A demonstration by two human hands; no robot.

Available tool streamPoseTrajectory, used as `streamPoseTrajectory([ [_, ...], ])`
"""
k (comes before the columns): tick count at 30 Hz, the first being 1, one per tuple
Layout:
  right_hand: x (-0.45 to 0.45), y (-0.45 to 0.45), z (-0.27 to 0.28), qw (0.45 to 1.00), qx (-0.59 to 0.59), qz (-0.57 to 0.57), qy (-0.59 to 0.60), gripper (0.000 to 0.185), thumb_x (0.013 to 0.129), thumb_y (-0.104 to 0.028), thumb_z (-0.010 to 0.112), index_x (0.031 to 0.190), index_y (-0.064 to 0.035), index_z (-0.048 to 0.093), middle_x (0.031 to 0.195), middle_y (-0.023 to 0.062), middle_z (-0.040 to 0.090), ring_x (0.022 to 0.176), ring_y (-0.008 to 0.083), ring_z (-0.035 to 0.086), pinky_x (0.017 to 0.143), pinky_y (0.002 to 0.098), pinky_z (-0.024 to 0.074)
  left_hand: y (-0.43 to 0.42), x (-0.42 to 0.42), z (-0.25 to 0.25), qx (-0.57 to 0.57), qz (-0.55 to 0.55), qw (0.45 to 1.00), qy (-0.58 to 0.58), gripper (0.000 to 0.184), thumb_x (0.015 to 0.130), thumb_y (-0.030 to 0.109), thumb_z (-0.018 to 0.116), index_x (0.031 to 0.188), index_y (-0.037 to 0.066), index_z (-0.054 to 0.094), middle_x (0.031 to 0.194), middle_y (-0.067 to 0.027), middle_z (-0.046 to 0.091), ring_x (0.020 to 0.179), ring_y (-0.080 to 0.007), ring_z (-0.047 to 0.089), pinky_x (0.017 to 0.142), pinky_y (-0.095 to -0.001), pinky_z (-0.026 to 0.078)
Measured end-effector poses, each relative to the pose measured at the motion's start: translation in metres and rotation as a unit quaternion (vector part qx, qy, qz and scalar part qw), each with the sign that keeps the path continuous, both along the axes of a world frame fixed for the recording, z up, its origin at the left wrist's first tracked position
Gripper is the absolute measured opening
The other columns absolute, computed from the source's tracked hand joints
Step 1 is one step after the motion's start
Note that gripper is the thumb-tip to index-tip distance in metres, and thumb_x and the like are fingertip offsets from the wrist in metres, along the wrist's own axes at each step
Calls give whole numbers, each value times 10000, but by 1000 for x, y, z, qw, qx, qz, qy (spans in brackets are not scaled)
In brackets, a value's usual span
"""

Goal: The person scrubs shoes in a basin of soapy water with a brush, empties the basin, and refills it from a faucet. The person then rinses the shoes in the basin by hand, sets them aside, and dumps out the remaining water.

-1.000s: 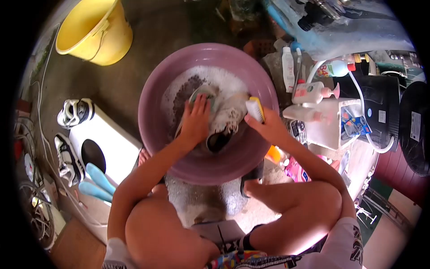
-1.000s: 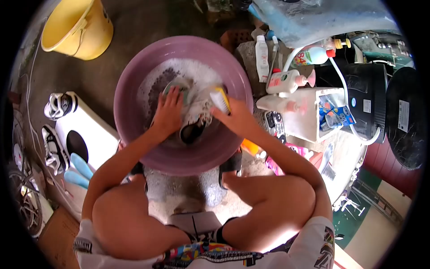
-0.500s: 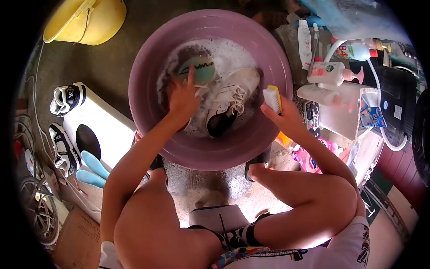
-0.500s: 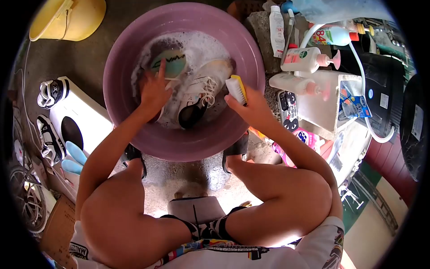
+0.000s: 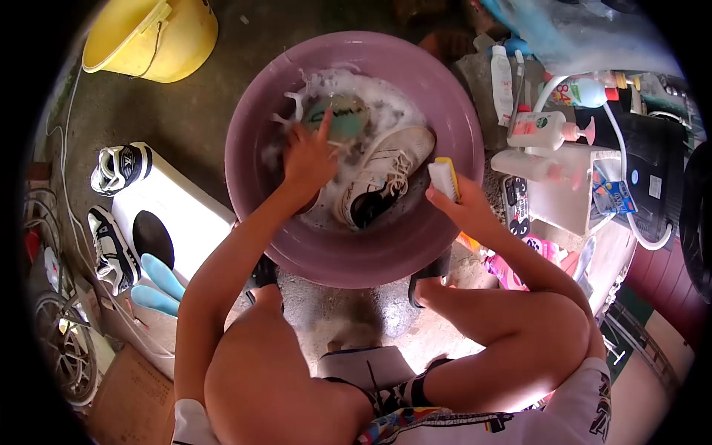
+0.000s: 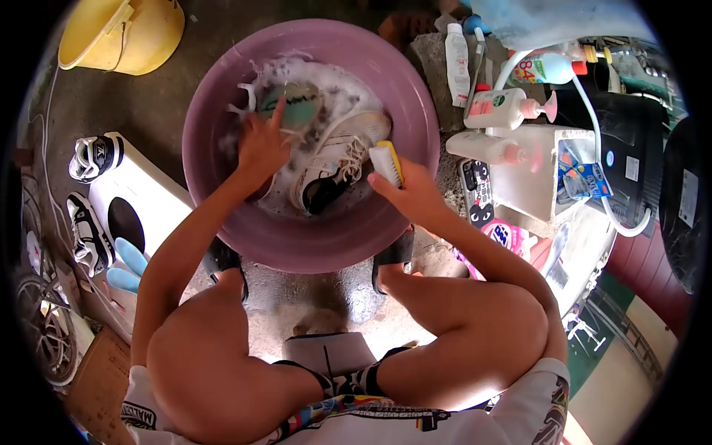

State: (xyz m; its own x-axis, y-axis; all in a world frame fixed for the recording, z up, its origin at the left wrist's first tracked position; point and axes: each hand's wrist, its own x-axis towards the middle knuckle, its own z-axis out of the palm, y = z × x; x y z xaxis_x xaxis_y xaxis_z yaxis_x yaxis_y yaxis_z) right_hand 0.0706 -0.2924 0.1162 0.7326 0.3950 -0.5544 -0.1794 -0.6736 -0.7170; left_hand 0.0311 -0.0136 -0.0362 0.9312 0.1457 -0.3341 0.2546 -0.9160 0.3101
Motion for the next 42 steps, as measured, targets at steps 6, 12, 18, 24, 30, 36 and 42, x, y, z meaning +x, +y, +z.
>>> streamPoseTrajectory([
  [6,-7,1,4,1000,2,8,5,382,897,-323,669,1070,8,591,784,70,590,720,141,521,670,321,444,3,-11,-7,-29,-2,998,-59,902,798,327,666,1548,256,170,1198,-322,394,1083,-465,455,950,-498,410],
  [12,-9,1,6,1000,-2,21,1,390,894,-326,671,1072,12,593,779,80,593,716,149,533,670,324,450,3,-6,0,-51,-26,998,-9,858,806,334,662,1537,256,220,1228,-315,385,1119,-486,449,943,-525,419],
  [18,-10,-2,4,999,-17,37,-14,395,890,-322,669,1075,20,593,805,118,622,727,176,567,671,341,459,15,-7,-29,-115,-33,993,-10,909,795,338,696,1543,263,186,1227,-340,372,1085,-493,461,957,-523,403],
  [24,-5,-5,4,998,-25,40,-45,399,885,-320,672,1083,17,590,790,121,616,720,187,566,669,342,461,27,-1,-28,-191,-2,981,-20,934,775,390,746,1521,160,232,1316,-354,347,1183,-481,463,978,-484,414],
  [30,-9,-7,9,999,-26,36,-22,435,885,-318,670,1157,8,574,758,129,620,669,198,585,633,350,464,41,33,15,-166,-27,979,113,689,832,331,650,1339,-46,376,1137,-367,562,1097,-446,579,955,-471,454],
  [36,-13,-11,18,988,74,45,-127,417,880,-318,654,1139,1,576,754,193,637,661,342,626,639,390,477,16,57,1,-118,74,978,158,590,878,257,475,1344,-75,331,1160,-357,580,1099,-477,574,986,-512,430],
  [42,-13,-30,12,992,69,-26,-101,424,876,-323,659,1133,2,570,755,175,617,682,293,600,651,373,473,-55,43,12,14,74,991,-113,784,835,382,658,1415,-8,304,1170,-291,590,1089,-470,577,923,-485,484],
])
